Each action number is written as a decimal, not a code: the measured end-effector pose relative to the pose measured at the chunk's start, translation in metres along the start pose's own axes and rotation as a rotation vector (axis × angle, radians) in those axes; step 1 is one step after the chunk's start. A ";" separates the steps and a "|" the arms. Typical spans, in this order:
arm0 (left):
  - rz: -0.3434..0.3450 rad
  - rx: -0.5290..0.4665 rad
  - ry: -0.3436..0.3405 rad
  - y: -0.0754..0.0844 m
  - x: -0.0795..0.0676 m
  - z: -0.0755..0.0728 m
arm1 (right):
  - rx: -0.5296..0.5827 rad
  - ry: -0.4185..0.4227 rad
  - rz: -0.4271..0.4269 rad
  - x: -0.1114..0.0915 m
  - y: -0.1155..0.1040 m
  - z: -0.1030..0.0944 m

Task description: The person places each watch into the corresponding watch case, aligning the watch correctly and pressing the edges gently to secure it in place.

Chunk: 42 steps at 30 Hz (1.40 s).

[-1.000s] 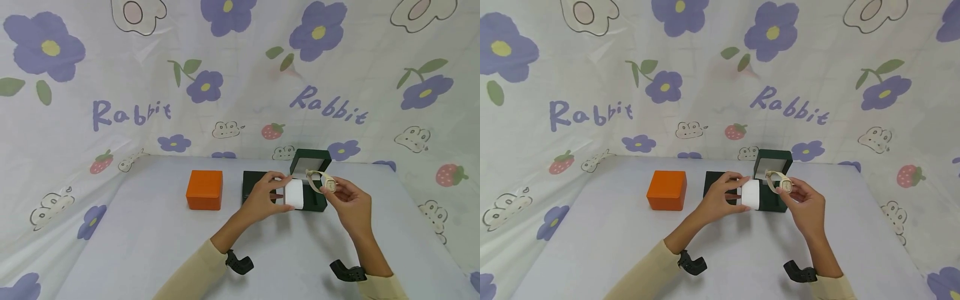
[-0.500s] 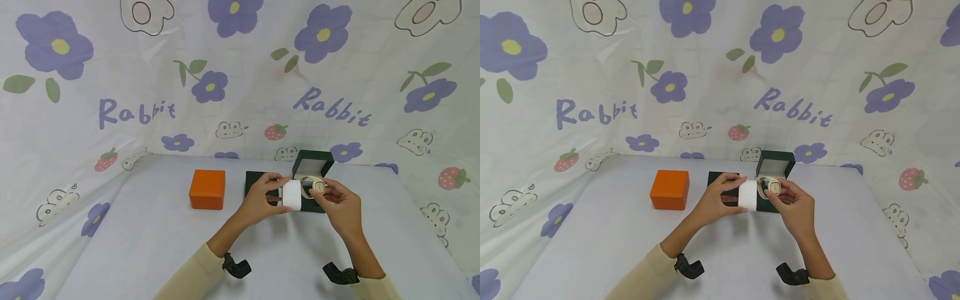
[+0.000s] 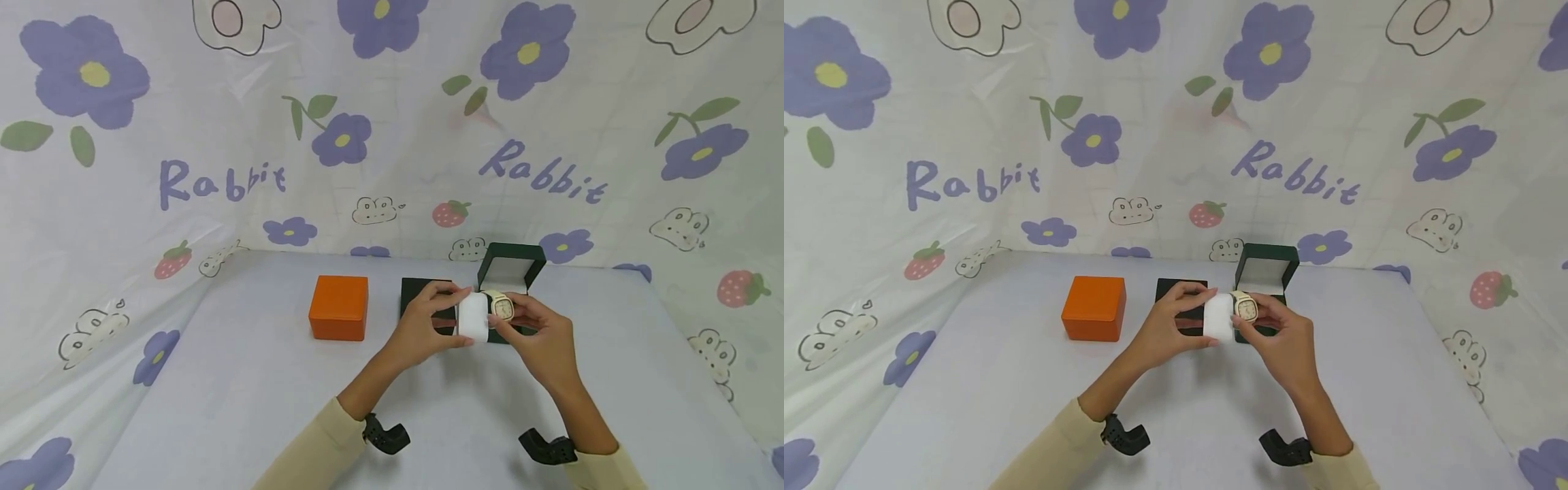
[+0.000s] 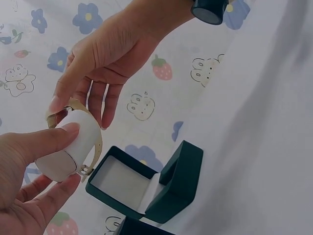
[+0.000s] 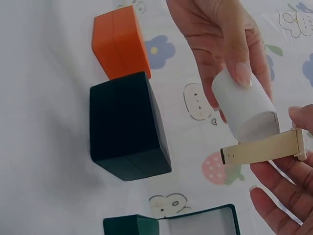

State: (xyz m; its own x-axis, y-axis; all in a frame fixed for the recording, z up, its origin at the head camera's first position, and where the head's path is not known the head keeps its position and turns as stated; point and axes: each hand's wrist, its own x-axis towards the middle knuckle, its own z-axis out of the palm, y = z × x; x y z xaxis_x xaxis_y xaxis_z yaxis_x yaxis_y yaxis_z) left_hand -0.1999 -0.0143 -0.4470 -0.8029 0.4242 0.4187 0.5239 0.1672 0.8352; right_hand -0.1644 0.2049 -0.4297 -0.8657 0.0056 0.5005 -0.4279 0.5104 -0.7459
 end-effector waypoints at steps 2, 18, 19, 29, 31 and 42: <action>0.005 0.005 0.001 0.000 0.000 0.000 | 0.006 -0.015 -0.007 0.000 -0.001 0.001; -0.001 -0.018 0.045 -0.007 -0.007 0.004 | -0.058 -0.121 -0.082 -0.009 -0.001 0.003; -0.001 -0.022 0.046 -0.007 -0.007 0.004 | -0.062 -0.148 -0.095 -0.009 -0.001 0.002; 0.018 -0.084 0.053 -0.007 -0.002 -0.004 | -0.008 -0.313 -0.109 0.003 -0.003 -0.013; 0.018 -0.082 0.054 -0.006 -0.001 -0.004 | 0.009 -0.316 -0.079 0.005 -0.003 -0.013; 0.006 -0.067 0.071 -0.005 -0.001 -0.002 | 0.173 -0.321 0.043 0.006 -0.004 -0.010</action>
State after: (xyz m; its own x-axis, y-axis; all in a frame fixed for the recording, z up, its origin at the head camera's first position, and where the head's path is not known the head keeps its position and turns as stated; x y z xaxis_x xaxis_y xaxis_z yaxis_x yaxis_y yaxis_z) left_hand -0.2024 -0.0170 -0.4514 -0.8194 0.3606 0.4456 0.5100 0.1040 0.8538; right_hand -0.1652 0.2112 -0.4194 -0.9094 -0.2601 0.3244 -0.4034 0.3627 -0.8401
